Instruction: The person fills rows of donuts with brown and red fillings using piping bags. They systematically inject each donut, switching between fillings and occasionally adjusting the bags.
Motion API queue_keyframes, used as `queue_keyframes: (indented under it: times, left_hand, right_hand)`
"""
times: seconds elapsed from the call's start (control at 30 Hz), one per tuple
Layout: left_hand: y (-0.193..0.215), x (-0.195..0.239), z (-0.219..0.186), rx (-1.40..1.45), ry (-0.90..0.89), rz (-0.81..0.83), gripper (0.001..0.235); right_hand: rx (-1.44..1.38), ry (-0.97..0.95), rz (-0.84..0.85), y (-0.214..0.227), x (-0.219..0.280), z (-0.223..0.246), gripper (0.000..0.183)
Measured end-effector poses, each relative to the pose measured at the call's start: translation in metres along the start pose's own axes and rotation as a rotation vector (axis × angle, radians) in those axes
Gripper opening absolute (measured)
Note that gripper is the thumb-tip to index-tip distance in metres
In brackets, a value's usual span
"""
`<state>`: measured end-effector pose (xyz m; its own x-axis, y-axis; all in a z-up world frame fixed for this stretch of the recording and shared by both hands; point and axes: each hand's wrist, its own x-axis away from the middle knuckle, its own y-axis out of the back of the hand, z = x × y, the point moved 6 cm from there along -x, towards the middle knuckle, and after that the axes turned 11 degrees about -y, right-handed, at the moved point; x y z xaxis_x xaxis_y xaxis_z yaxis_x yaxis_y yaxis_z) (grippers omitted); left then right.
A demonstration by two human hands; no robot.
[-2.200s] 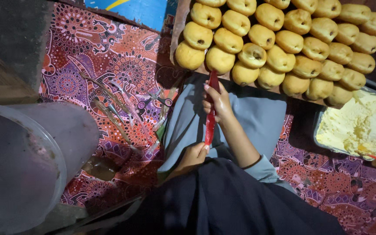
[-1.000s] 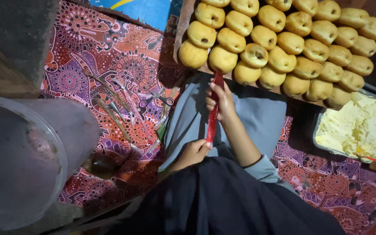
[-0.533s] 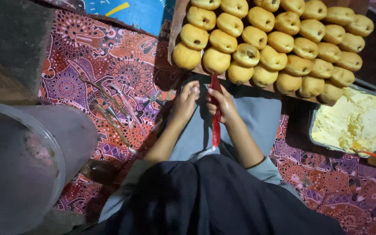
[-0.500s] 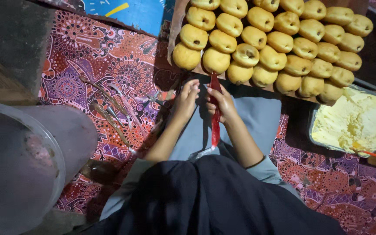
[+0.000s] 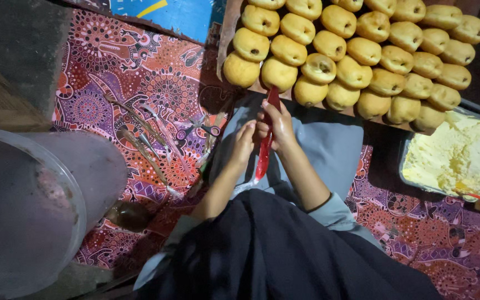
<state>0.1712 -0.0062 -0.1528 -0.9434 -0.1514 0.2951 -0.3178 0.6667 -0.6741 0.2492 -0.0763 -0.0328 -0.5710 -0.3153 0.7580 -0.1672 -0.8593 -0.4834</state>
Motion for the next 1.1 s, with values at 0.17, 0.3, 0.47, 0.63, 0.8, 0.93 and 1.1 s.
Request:
queue_keyframes:
  times: [0.17, 0.3, 0.47, 0.63, 0.8, 0.93, 1.1]
  left_hand:
    - [-0.007, -0.019, -0.059, -0.891, -0.452, 0.036, 0.024]
    - [-0.034, -0.042, -0.08, -0.79, -0.475, 0.028, 0.024]
    - [-0.064, -0.07, -0.053, -0.356, -0.361, -0.018, 0.047]
    - [-0.066, -0.081, -0.024, -0.698, -0.337, -0.127, 0.049]
    - [-0.078, -0.087, -0.026, -0.504, -0.512, -0.088, 0.038]
    - [-0.086, -0.091, -0.027, -0.241, -0.404, -0.071, 0.039]
    - [-0.101, -0.092, -0.044, -0.145, -0.43, -0.068, 0.052]
  right_hand:
    - [0.041, -0.009, 0.029, 0.001, 0.006, 0.002, 0.021]
    - [0.068, -0.029, 0.081, 0.014, 0.022, 0.002, 0.028]
    - [0.047, -0.049, 0.152, 0.045, 0.056, -0.003, 0.035]
    - [-0.011, -0.024, 0.181, 0.068, 0.087, 0.004, 0.034]
    - [-0.036, -0.019, 0.199, 0.071, 0.102, 0.011, 0.034]
    - [-0.025, 0.0, 0.214, 0.075, 0.109, 0.013, 0.035]
    - [-0.036, 0.004, 0.253, 0.077, 0.112, 0.015, 0.034]
